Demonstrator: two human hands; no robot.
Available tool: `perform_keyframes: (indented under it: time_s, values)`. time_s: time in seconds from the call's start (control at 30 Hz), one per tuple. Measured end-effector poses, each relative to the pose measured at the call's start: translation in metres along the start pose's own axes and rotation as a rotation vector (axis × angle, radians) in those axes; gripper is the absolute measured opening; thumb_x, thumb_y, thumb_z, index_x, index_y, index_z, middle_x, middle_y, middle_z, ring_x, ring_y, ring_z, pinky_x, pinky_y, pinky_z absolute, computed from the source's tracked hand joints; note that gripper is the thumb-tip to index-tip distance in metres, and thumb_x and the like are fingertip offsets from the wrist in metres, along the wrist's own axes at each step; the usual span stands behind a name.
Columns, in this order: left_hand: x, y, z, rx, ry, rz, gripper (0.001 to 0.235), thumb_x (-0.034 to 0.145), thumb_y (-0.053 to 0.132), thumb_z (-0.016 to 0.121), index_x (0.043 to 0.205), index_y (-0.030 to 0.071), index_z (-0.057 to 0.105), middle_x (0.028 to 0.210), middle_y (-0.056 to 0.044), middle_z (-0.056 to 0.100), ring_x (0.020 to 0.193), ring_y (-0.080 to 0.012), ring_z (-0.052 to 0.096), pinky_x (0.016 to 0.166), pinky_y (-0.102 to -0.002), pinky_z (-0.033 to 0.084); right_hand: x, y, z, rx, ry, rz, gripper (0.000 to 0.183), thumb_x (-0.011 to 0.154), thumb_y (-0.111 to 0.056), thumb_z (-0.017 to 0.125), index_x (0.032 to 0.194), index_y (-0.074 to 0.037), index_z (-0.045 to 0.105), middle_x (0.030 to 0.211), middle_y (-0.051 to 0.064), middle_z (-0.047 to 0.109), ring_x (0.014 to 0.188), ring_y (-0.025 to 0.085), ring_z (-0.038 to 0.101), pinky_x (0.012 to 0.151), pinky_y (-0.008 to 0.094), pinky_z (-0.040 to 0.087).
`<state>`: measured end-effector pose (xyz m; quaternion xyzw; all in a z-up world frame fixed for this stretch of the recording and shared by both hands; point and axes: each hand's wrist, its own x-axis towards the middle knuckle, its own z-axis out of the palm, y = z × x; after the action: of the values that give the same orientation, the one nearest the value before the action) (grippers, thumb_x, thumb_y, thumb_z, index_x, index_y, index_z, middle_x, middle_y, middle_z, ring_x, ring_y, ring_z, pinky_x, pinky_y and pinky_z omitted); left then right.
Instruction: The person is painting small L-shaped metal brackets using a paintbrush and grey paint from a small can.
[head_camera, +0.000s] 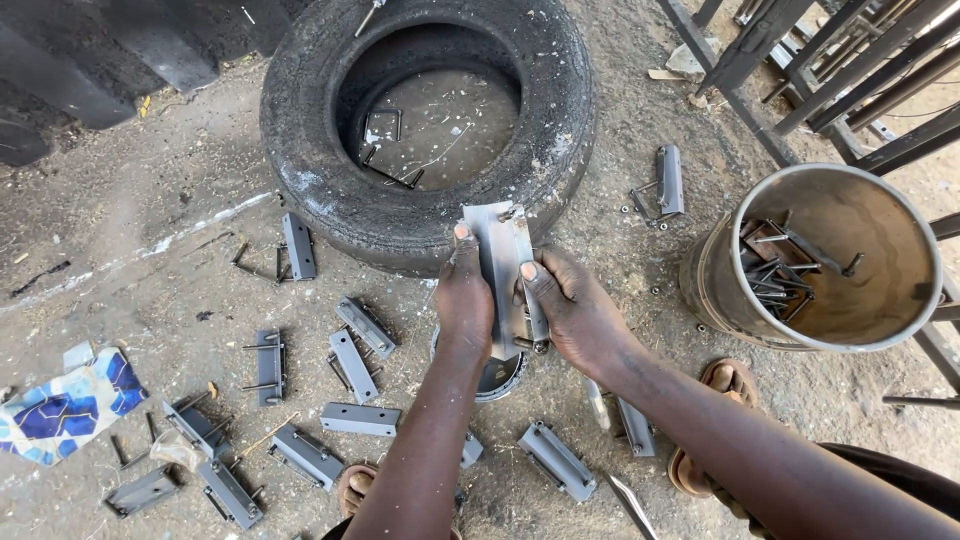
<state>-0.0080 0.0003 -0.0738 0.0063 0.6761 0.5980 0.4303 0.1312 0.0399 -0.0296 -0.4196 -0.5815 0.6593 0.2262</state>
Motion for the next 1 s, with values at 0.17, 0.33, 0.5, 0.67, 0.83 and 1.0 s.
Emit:
perform_keyframes:
  time_s: [0.17,0.33,0.5,0.67,0.83,1.0]
  values:
    - [-0.023,0.016,0.014,-0.144,0.039,-0.056,0.050,0.099,0.051,0.056,0.115,0.003,0.062,0.092,-0.014,0.065,0.088,-0.0261,0.065,0.087,-0.044,0.051,0.014,0.026,-0.006,0.004,-0.017,-0.050,0.023,0.106,-0.022,0.057,0.096,-0.004,0.067,0.072,0.011,0.059,0.055,0.017,0.060,0.038,0.025,0.047]
    - [-0.040,0.041,0.019,-0.129,0.039,-0.131,0.061,0.098,0.055,0.053,0.126,0.001,0.058,0.110,-0.017,0.063,0.105,-0.0277,0.061,0.096,-0.044,0.047,0.036,0.051,-0.015,-0.059,-0.053,-0.025,0.033,0.103,-0.034,0.067,0.106,-0.003,0.055,0.085,0.011,0.052,0.057,0.020,0.050,0.040,0.025,0.041]
    - [-0.043,0.050,0.008,0.108,-0.032,-0.095,0.082,0.093,0.071,0.045,0.139,0.005,0.050,0.135,-0.022,0.058,0.135,-0.0389,0.051,0.112,-0.053,0.037,0.005,0.002,-0.006,0.158,-0.065,0.183,0.046,0.104,-0.037,0.061,0.110,0.009,0.060,0.077,0.005,0.045,0.040,0.006,0.041,0.025,0.018,0.031]
    - [-0.072,0.055,0.016,0.202,-0.088,-0.121,0.083,0.093,0.070,0.043,0.144,0.005,0.048,0.142,-0.021,0.055,0.140,-0.0378,0.047,0.115,-0.055,0.036,0.006,0.002,0.008,0.140,-0.074,0.164,0.030,0.103,-0.027,0.065,0.094,0.001,0.064,0.062,0.003,0.044,0.035,0.009,0.041,0.023,0.020,0.031]
    - [-0.051,0.038,0.020,0.014,-0.036,-0.160,0.063,0.096,0.060,0.048,0.120,0.004,0.063,0.102,-0.014,0.069,0.099,-0.0296,0.063,0.084,-0.044,0.048,0.010,-0.005,0.006,0.210,-0.070,0.163,0.028,0.097,-0.028,0.072,0.093,-0.002,0.063,0.058,0.003,0.041,0.032,0.008,0.039,0.023,0.021,0.032]
    - [-0.017,0.017,0.007,0.415,-0.237,-0.209,0.091,0.092,0.080,0.028,0.154,0.015,0.041,0.109,-0.004,0.067,0.129,-0.0287,0.051,0.117,-0.054,0.030,0.023,0.007,-0.007,0.043,-0.113,0.074,0.034,0.081,-0.021,0.088,0.096,0.000,0.065,0.073,0.004,0.058,0.060,0.011,0.051,0.047,0.021,0.037]
